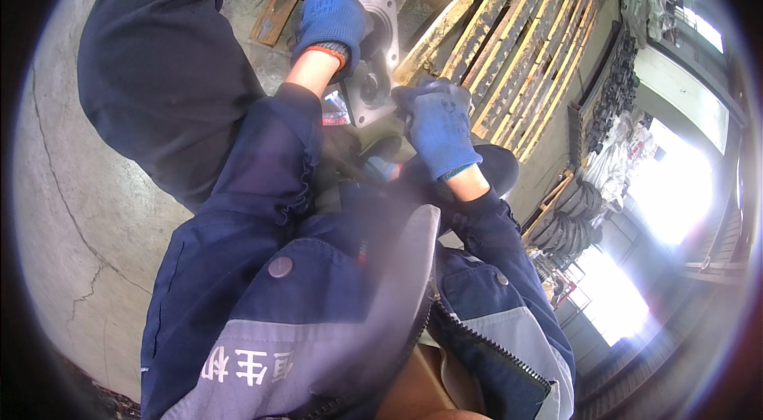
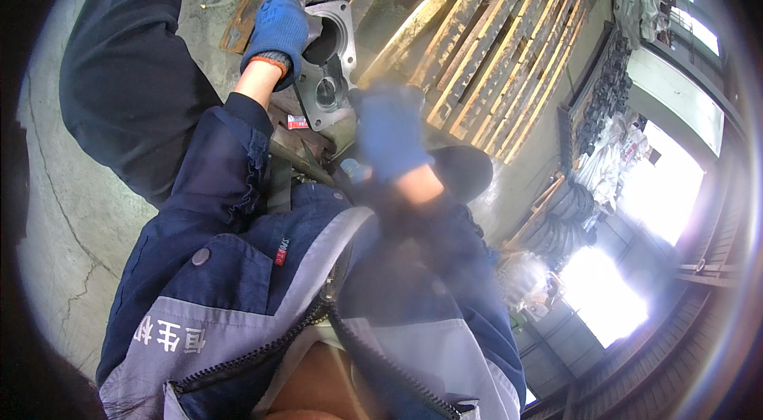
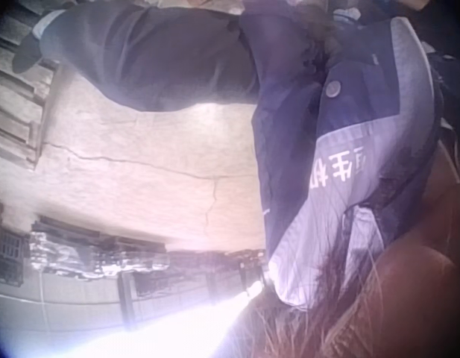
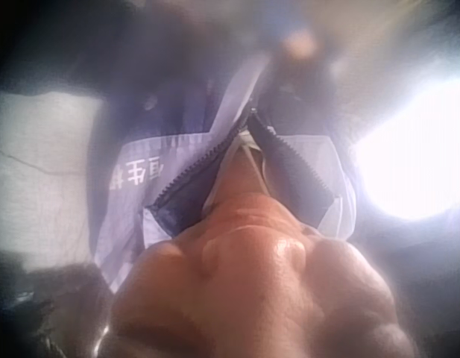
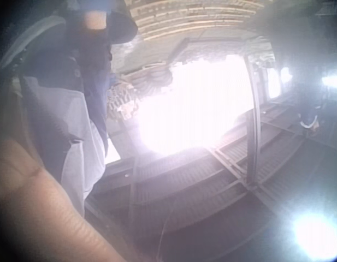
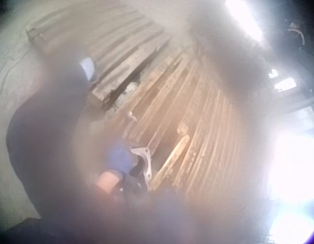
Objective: The person sits on the floor and cleans a metal part using a hammer and a cloth. They repeatedly strike and wipe the part, then place it on a table with other similar parts.
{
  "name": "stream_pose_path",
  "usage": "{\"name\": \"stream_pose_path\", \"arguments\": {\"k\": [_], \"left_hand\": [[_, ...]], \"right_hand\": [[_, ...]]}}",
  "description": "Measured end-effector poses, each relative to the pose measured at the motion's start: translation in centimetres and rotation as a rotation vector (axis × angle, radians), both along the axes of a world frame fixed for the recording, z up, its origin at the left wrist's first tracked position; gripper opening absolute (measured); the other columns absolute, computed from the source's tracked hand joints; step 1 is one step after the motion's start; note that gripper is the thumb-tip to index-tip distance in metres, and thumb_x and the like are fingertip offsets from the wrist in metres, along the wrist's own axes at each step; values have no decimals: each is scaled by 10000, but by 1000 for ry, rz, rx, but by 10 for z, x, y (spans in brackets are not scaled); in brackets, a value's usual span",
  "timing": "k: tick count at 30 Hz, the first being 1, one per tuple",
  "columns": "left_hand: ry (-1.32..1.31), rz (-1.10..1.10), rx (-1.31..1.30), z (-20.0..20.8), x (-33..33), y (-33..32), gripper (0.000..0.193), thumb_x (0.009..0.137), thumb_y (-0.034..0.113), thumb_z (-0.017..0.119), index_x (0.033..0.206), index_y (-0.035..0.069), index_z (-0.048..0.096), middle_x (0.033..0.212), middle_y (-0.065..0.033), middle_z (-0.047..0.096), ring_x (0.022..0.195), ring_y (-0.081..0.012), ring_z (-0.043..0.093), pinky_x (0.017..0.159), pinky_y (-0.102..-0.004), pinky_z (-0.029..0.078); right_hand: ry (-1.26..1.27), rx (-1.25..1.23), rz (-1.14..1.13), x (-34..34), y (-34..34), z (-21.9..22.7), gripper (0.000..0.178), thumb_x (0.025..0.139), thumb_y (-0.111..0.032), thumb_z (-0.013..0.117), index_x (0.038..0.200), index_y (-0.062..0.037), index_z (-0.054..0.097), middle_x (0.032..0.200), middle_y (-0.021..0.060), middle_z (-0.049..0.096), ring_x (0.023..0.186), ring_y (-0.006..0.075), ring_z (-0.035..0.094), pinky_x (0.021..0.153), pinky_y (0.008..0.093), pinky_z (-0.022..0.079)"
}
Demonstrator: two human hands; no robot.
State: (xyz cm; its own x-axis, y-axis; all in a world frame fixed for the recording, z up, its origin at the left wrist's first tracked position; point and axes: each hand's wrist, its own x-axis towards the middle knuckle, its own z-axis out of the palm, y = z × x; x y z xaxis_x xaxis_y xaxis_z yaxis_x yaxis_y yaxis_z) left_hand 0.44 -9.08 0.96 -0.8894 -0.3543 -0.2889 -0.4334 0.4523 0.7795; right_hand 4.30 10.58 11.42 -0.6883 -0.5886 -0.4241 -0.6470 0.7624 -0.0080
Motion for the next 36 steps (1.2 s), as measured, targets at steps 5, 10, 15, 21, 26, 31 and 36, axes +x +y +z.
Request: {"name": "stream_pose_path", "arguments": {"k": [5,10,15,21,26,31,36], "left_hand": [[-18,33,39,-1,0,1,367,692,74,731,1055,118,752,975,-191,718,937,-359,690,882,-391,540],[8,26,29,-3,1,3,370,690,75,732,1056,127,753,976,-185,718,936,-356,690,878,-387,542],[21,-1,8,-2,1,2,376,689,73,732,1059,135,755,989,-183,719,937,-352,690,881,-390,542],[32,-3,15,-1,1,0,372,701,72,729,1066,138,754,1001,-180,720,941,-357,690,882,-393,544],[-25,1,9,0,0,1,359,717,72,735,1069,139,755,999,-177,723,939,-349,697,883,-388,546],[-56,-7,5,3,-2,2,374,711,68,746,1077,146,756,1003,-172,727,942,-339,701,882,-385,550],[-69,-14,8,3,-2,2,377,703,66,751,1073,141,758,1009,-174,726,945,-339,701,885,-383,548]], "right_hand": [[54,73,113,-5,-1,-9,254,725,-142,689,950,-239,759,836,53,651,851,244,649,704,406,494],[23,114,138,-5,-3,-1,307,728,-146,694,1018,-233,746,918,74,665,852,266,642,720,408,497],[16,54,111,-6,-1,9,358,731,-132,669,1075,-222,710,898,84,672,862,286,647,773,429,492],[-14,105,50,-7,-5,3,337,751,-168,644,1075,-237,704,867,82,681,889,281,665,804,443,490],[-21,148,56,-7,-6,-2,267,785,-211,637,1039,-252,709,879,67,687,875,271,669,784,441,494],[-16,139,92,-3,-5,-5,190,810,-226,645,985,-229,719,865,68,690,867,267,670,768,440,495],[-7,111,109,-1,-8,-3,138,777,-159,617,863,-176,723,837,65,673,873,277,653,777,414,482]]}}
